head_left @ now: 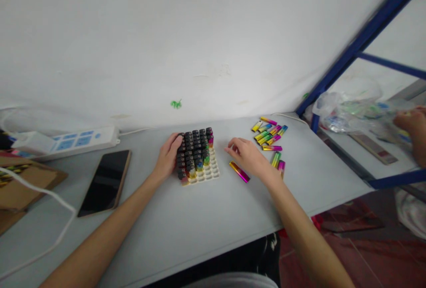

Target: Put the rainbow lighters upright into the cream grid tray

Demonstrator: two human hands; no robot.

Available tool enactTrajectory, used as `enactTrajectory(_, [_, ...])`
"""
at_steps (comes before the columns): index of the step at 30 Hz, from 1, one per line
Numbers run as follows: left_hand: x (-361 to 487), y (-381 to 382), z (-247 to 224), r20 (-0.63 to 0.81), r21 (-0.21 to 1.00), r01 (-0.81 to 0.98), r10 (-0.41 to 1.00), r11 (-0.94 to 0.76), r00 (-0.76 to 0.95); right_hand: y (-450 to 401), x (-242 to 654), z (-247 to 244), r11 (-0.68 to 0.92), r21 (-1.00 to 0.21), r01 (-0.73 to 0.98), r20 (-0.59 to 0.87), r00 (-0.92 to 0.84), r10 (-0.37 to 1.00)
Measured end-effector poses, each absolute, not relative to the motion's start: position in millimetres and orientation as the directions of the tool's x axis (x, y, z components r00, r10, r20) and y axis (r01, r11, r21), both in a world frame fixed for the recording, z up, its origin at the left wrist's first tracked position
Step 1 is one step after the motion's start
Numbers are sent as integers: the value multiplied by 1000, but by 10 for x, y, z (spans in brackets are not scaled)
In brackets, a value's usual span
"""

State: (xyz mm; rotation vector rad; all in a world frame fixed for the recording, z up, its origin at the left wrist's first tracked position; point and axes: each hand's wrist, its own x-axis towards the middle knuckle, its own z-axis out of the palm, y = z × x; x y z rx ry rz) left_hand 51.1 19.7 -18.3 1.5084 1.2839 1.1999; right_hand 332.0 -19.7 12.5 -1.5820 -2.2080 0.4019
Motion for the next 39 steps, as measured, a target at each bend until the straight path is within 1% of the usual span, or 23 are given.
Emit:
enactTrajectory(4, [506,206,-196,166,959,226,986,-169,36,-563,3558,59,246,-436,866,64,-243,968])
enactTrajectory(8, [514,202,-177,171,956,236,984,-177,42,-810,3621,10,237,-404,884,10,-254,967])
enactTrajectory(10, [517,197,-169,171,956,234,984,-176,44,-824,3634,36,253,-427,868,7,-276,961])
enactTrajectory(13, [521,192,-163,160,960,228,986,-165,40,-738,3660,99,293,-511,808,67,-303,951])
enactTrajectory(16, [522,195,-156,165,957,234,986,-169,37,-592,3653,142,328,-618,714,143,-309,940])
enactTrajectory(19, [517,211,-148,158,956,244,986,-165,50,-422,3591,177,315,-762,566,195,-264,945])
enactTrajectory(22, [500,243,-157,130,963,227,989,-143,69,-223,3508,237,259,-890,374,202,-185,962])
enactTrajectory(24, [485,268,-180,121,968,213,990,-135,76,-81,3457,267,216,-944,251,184,-144,972])
enactTrajectory(27, [462,304,-224,115,969,211,990,-130,81,96,3366,216,147,-984,97,141,-66,988])
enactTrajectory(30, [444,326,-257,109,969,213,990,-126,90,161,3225,19,109,-993,-52,105,66,992])
enactTrajectory(32, [436,335,-266,105,971,203,990,-123,95,136,3110,-139,81,-989,-125,70,94,993])
enactTrajectory(36, [434,340,-257,97,974,197,991,-115,95,31,2904,-331,-5,-986,-169,-18,72,997])
enactTrajectory(39, [439,330,-239,96,973,201,991,-114,99,-19,2814,-343,-31,-985,-168,-41,59,997])
